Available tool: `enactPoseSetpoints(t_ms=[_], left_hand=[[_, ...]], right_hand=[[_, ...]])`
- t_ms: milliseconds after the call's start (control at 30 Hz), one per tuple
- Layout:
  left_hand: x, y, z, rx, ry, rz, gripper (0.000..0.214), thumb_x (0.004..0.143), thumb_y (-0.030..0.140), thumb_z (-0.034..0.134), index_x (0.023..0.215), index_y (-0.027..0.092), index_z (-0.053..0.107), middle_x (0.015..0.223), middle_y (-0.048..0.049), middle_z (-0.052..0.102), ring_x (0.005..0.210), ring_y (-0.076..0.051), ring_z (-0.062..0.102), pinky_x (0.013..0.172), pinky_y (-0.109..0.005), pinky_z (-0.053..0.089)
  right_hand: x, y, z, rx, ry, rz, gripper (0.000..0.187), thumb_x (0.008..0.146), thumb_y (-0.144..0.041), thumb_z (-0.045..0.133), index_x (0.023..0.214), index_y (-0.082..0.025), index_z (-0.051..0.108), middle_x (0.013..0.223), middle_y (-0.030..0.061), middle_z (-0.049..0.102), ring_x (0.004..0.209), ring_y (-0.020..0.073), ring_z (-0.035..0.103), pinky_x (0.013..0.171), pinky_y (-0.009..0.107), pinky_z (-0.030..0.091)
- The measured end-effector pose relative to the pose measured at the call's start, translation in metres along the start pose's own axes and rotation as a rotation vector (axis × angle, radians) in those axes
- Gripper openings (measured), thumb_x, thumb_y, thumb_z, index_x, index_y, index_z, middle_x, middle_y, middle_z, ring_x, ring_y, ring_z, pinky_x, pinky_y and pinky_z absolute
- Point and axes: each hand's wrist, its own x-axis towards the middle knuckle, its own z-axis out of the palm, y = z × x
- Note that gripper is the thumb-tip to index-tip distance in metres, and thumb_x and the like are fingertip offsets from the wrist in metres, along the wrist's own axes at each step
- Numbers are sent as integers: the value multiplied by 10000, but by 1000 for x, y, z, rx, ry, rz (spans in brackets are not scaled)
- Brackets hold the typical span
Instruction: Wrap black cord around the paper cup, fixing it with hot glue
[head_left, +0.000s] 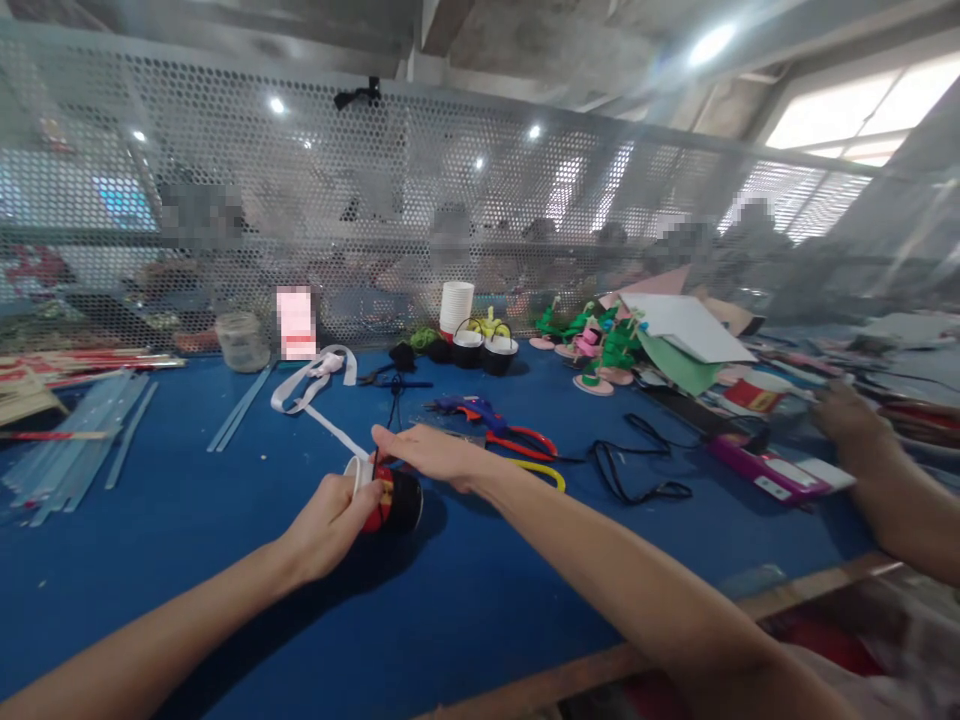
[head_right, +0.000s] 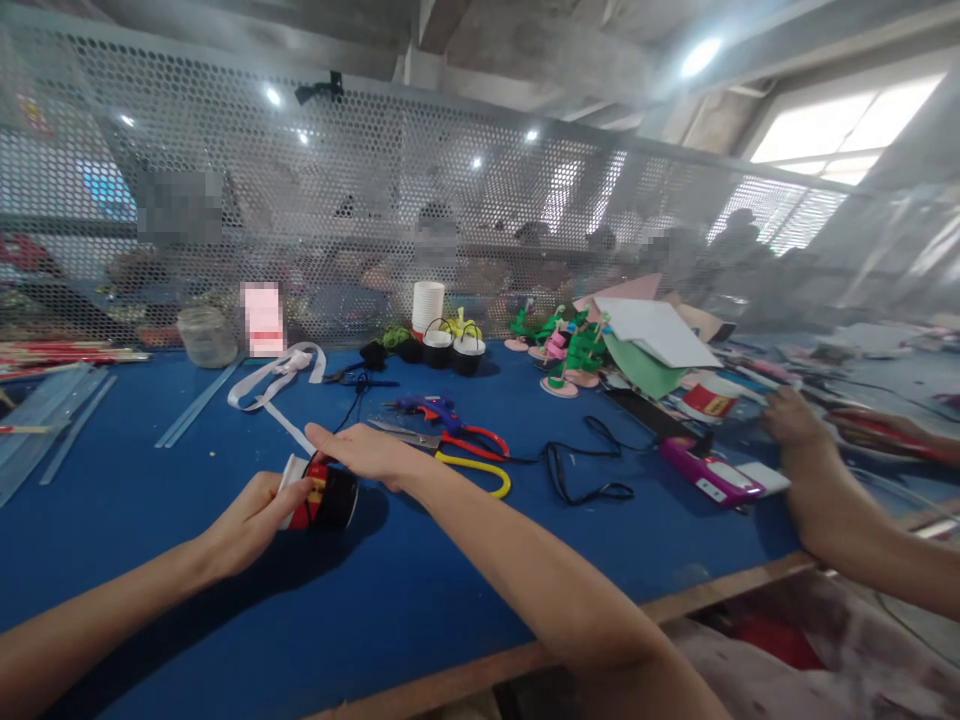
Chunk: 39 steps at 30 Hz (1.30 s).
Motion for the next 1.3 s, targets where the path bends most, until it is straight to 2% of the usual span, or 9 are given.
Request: enactPoseSetpoints(t_ms=[133,233,333,433,600,700,800,1067,1300], left_hand=[[0,3,1,44,-16,11,340,771,344,275,479,171,301,484,53,254,458,-72,218,433,-216,190],[0,4,0,30,-13,1,330,766,351,285,488,173,298,486,57,252,458,-71,215,436,-212,193],[2,4,-1,-83,-11,-46,333,748,384,311,495,168,329,484,61,269,451,-67,219,432,-203,191],[5,3,-2,-254,13,-175,325,711,413,359,516,156,394,459,66,305,427,-64,243,421,-196,191],[9,3,-2,-482,83,-306,239,659,355,428,590,134,490,461,60,387,424,-76,320,421,-193,230],[8,6,-1,-526,74,-327,229,654,342,434,610,129,506,461,58,398,422,-78,329,422,-193,239],[6,11,0,-462,83,-360,230,652,348,435,577,137,486,444,63,383,410,-74,318,412,-191,226],[-2,17,2,-353,-56,-219,268,685,376,395,523,162,387,450,70,314,417,-59,236,402,-193,179],[-6,17,2,-327,-93,-167,311,710,410,371,523,162,373,462,64,301,430,-60,219,407,-196,178]], right_hand=[[-1,0,10,263,150,-43,237,612,-368,592,610,-134,557,571,-20,520,542,85,451,560,220,352],[-7,-2,10,304,197,-99,192,629,-315,581,588,-138,519,580,-24,514,557,81,449,596,227,357],[-14,-4,6,270,243,-183,183,687,-313,526,625,-141,509,639,0,551,605,91,477,638,238,369],[-20,-5,-1,196,330,-260,189,715,-320,498,643,-147,507,645,6,556,608,96,484,629,237,376],[-23,-5,-8,92,410,-362,193,749,-314,467,648,-152,497,640,6,548,609,96,489,612,227,378],[-25,-5,-8,41,424,-401,188,754,-305,467,648,-153,491,631,2,544,600,93,488,598,218,376],[-25,-5,-9,-5,443,-393,191,756,-304,465,642,-153,486,618,0,543,567,89,478,571,213,373],[-21,-3,-9,-124,436,-308,192,754,-276,461,610,-151,483,591,4,551,545,98,479,563,223,371],[-19,0,-6,-160,390,-276,200,758,-270,457,597,-152,473,590,4,556,564,100,494,570,217,365]])
